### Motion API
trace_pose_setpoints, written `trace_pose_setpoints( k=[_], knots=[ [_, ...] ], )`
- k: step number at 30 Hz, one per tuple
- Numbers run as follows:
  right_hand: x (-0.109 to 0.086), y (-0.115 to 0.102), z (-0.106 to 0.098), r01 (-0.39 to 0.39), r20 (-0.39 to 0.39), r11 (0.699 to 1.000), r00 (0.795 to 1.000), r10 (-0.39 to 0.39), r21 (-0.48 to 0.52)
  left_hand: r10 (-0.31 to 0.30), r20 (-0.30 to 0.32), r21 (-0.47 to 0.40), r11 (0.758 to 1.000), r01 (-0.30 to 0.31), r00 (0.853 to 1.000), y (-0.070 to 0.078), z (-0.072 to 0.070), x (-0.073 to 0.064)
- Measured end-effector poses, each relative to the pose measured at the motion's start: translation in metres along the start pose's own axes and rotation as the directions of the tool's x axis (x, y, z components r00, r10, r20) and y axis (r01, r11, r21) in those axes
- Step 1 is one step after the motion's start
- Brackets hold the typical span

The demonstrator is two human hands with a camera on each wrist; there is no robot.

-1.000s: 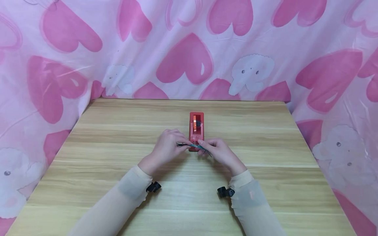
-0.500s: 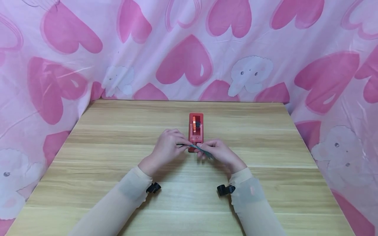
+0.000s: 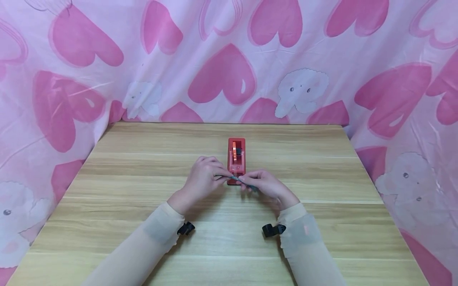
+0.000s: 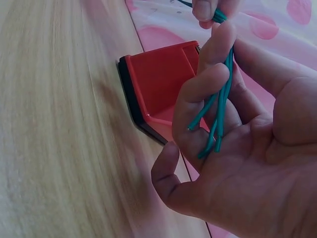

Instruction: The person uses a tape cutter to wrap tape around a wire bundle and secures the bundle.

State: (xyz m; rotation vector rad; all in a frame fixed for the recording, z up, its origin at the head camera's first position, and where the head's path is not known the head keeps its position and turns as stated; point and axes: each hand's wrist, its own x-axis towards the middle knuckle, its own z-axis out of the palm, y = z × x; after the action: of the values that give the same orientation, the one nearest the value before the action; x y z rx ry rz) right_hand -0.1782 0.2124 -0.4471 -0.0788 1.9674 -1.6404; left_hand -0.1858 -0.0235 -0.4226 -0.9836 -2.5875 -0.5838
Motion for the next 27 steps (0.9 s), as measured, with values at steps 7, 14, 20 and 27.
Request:
trace_pose_setpoints(
  k=[7,14,20,27],
  knots=[
    [0.0006,-0.0023,0.0003,-0.029,-0.038,0.999,0.999,0.028,-0.021,-0.009,-0.007,0.007,1.0,0.01,1.0,0.0002,-0.0003,-0.0001],
    [-0.0021,-0.002,0.0009,-0.034,-0.067,0.997,0.997,0.03,-0.068,-0.02,0.013,0.013,1.0,0.02,1.0,0.0009,0.0017,-0.0014],
    [-0.0066,-0.0011,0.0032,-0.006,-0.056,0.996,0.998,0.002,-0.084,-0.053,0.048,-0.012,0.999,0.053,0.997,0.001,0.0049,-0.002],
    [-0.007,-0.0039,0.0042,-0.003,-0.085,0.996,0.996,-0.005,-0.091,-0.058,0.038,-0.025,0.998,0.059,0.998,-0.0001,0.0045,-0.0009]
  ],
)
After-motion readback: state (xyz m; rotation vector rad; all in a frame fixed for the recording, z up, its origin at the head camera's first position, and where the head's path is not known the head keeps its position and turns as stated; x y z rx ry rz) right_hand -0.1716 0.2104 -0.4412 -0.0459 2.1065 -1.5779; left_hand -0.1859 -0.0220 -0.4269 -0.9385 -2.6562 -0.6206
